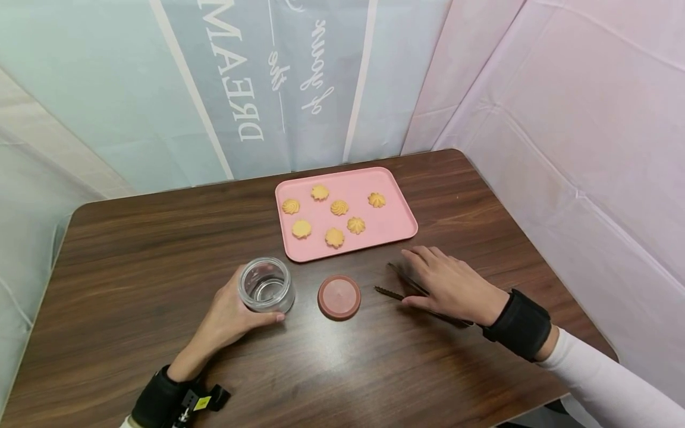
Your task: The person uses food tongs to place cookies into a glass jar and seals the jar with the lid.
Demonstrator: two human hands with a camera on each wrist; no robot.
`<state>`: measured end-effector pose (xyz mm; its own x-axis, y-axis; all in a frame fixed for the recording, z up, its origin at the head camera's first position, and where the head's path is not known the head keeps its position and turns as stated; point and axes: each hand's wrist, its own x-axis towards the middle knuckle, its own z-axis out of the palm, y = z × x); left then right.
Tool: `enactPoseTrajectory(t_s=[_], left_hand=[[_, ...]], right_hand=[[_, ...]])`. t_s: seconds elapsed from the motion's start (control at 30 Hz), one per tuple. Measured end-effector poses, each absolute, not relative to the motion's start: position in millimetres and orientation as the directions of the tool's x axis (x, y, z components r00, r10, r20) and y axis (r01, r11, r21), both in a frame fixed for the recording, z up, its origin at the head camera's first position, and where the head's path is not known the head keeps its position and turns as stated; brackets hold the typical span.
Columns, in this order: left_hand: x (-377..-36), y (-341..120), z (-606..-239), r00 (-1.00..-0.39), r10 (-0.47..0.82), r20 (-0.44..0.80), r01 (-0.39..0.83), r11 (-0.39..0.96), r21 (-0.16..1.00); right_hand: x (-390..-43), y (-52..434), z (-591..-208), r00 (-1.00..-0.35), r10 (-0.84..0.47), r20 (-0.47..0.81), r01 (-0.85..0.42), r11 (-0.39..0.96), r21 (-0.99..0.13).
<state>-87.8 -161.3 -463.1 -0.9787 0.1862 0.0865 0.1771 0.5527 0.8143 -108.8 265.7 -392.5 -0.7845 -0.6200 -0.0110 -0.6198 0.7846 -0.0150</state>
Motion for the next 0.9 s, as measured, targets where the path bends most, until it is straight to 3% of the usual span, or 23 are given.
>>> enactPoseTrajectory(t_s=[0.9], left_hand=[[-87.7, -161.2, -464.4, -0.979, 0.18, 0.096, 0.18, 0.542, 0.821]], right_hand=[[-88.8, 280.7, -419.7, -0.845, -0.533, -0.031, -0.532, 0.846, -0.037]])
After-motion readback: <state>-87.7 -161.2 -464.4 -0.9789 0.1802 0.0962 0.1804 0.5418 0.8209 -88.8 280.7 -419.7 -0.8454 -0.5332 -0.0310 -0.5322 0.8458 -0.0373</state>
